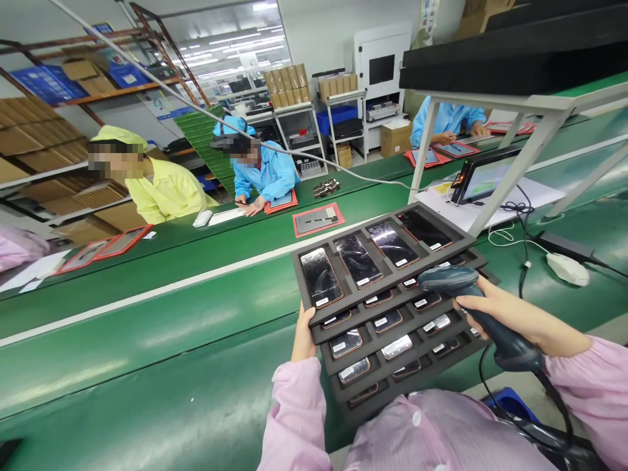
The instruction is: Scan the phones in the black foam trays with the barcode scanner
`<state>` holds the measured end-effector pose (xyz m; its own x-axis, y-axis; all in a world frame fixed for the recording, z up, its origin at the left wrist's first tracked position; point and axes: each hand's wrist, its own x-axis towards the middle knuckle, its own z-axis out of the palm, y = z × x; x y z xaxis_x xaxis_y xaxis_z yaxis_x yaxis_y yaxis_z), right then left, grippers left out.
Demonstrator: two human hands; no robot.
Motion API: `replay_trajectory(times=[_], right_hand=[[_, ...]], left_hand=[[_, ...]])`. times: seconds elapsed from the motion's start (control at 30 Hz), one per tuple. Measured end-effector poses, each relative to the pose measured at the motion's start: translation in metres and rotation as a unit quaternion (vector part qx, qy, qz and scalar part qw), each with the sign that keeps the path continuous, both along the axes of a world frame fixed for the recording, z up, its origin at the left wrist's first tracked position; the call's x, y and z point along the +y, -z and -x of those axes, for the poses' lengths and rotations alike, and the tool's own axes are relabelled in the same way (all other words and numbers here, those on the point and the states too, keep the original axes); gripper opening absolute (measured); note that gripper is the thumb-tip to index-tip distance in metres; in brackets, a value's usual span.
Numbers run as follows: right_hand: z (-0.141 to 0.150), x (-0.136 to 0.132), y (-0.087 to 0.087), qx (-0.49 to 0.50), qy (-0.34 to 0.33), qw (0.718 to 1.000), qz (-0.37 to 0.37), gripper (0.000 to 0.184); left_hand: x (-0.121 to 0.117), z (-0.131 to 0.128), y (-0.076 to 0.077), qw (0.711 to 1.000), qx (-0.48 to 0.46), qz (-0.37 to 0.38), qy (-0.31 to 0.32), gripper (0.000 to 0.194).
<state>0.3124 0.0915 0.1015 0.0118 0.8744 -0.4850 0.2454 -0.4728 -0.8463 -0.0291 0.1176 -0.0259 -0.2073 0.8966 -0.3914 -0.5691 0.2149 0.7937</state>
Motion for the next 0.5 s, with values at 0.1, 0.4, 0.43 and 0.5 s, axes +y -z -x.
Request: replay_trajectory(times=[0.1, 0.4, 0.43, 0.5], right_hand=[[0.001, 0.002, 0.000, 0.006, -0.019, 1.000, 0.006, 0.055], [-0.042, 0.018, -0.010, -0.050, 0.041, 0.997, -0.031, 0.038], [-0.047, 0.020, -0.012, -0.056, 0.047, 0.997, -0.035, 0.034], [-0.054, 0.021, -0.014, -0.058, 0.050, 0.996, -0.038, 0.030]], left_hand=[[0.000, 0.002, 0.002, 1.000, 0.002, 0.004, -0.005, 0.035], [-0.002, -0.006, -0.009, 0.999, 0.003, 0.020, -0.040, 0.020], [-0.002, -0.006, -0.010, 0.999, 0.002, 0.023, -0.046, 0.020], [-0.001, -0.007, -0.011, 0.998, 0.001, 0.031, -0.050, 0.020]])
